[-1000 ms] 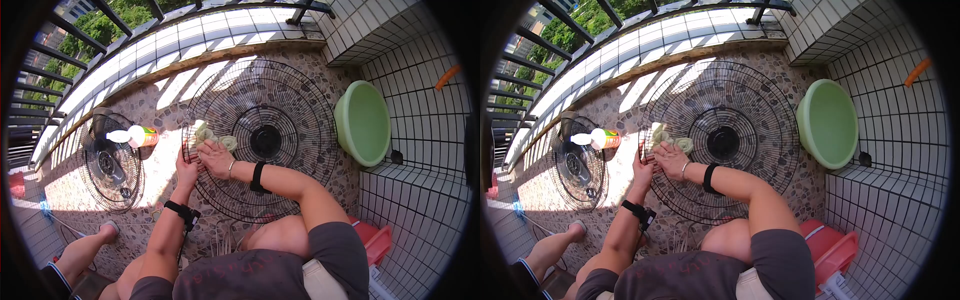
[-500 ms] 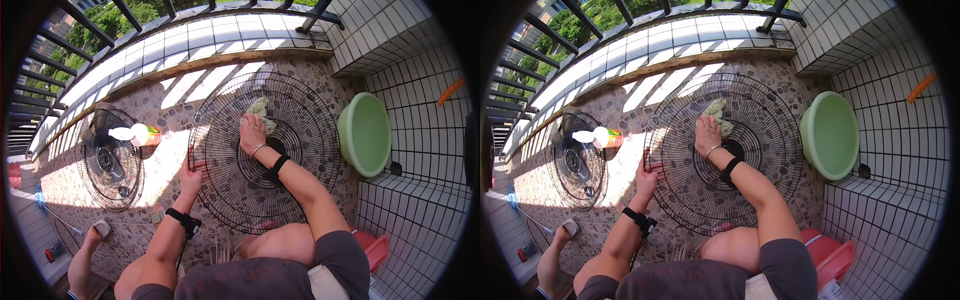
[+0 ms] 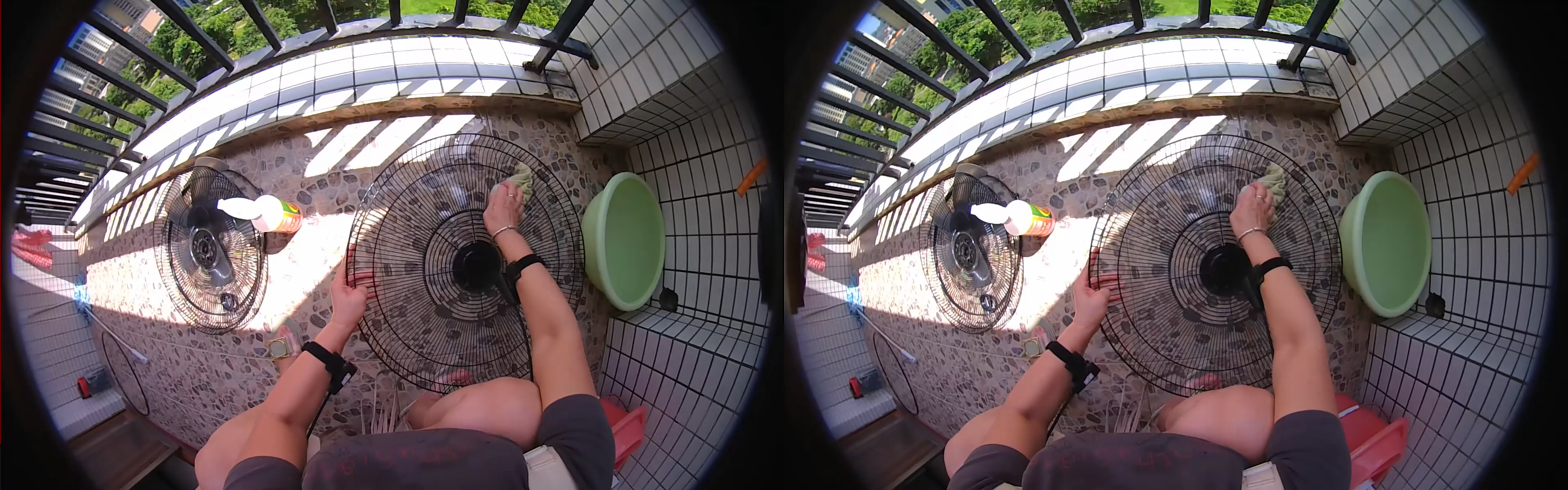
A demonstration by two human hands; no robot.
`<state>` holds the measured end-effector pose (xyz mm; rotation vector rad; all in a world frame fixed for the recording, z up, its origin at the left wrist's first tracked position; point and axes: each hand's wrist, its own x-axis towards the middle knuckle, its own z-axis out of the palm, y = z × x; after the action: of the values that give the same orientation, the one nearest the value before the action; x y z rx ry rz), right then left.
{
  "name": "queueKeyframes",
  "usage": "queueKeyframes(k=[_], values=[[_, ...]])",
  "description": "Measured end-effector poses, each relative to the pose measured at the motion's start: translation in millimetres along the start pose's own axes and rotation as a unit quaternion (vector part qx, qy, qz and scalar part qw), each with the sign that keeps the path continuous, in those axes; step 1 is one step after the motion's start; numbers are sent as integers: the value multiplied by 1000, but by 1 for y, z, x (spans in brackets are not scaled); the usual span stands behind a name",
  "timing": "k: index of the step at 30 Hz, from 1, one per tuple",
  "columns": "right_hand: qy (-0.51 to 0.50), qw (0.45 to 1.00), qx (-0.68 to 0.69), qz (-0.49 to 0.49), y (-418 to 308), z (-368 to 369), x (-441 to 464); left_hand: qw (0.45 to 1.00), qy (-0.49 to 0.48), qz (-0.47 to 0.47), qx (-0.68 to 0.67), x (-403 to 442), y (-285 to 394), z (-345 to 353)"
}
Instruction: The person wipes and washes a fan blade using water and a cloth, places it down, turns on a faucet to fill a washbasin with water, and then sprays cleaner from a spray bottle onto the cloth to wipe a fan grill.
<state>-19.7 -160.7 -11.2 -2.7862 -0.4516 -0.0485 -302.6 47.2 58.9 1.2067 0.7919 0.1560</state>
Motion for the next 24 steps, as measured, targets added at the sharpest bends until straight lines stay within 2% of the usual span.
queueKeyframes(k=[2,3,4,5,6,8,9,10,11,12,13,15,16,17,18,20,22,23,24], values=[[-87,984,85,-129,-83,-1,-49,1000,-4,-10,-6,5,4,6],[-148,956,149,-204,-121,-9,-78,1000,-5,-6,-14,7,3,5],[-227,898,217,-308,-145,-16,-106,1000,-8,-3,-20,7,2,3],[-246,847,239,-406,-156,-8,-130,997,-17,72,-1,19,-17,-6],[-245,849,239,-402,-149,-6,-127,995,-21,89,34,21,-24,-11],[-149,843,117,-504,-123,-2,-103,991,-36,103,72,21,-22,-12],[-163,898,42,-406,-102,-14,-81,997,-26,52,41,15,-4,-5],[-84,943,34,-320,-71,-7,-57,1000,-12,1,7,11,5,1],[-52,975,40,-210,-39,-15,-35,1000,-12,-1,2,7,3,2],[-42,989,-43,-136,-4,-14,-13,1000,-11,-19,2,3,1,-1],[11,997,-56,-55,31,-13,2,999,-9,-35,2,0,0,-3],[15,989,-78,121,41,-37,16,999,-14,-33,8,-2,-2,-3],[-8,986,-72,151,31,-32,12,999,-17,-29,11,-1,-2,-2],[-23,990,-60,124,13,-20,4,999,-21,-27,14,-2,-4,-1],[8,999,-28,17,-9,-1,-13,999,-19,-25,13,-2,-5,-1],[-67,990,56,-112,-74,0,-48,999,-21,-20,16,1,-3,2],[-196,927,157,-277,-127,-15,-88,999,-14,-10,37,3,-1,2],[-208,893,180,-355,-141,-18,-107,999,-20,-8,37,7,-1,1],[-187,877,147,-417,-135,-17,-102,999,-18,5,29,11,0,0]])
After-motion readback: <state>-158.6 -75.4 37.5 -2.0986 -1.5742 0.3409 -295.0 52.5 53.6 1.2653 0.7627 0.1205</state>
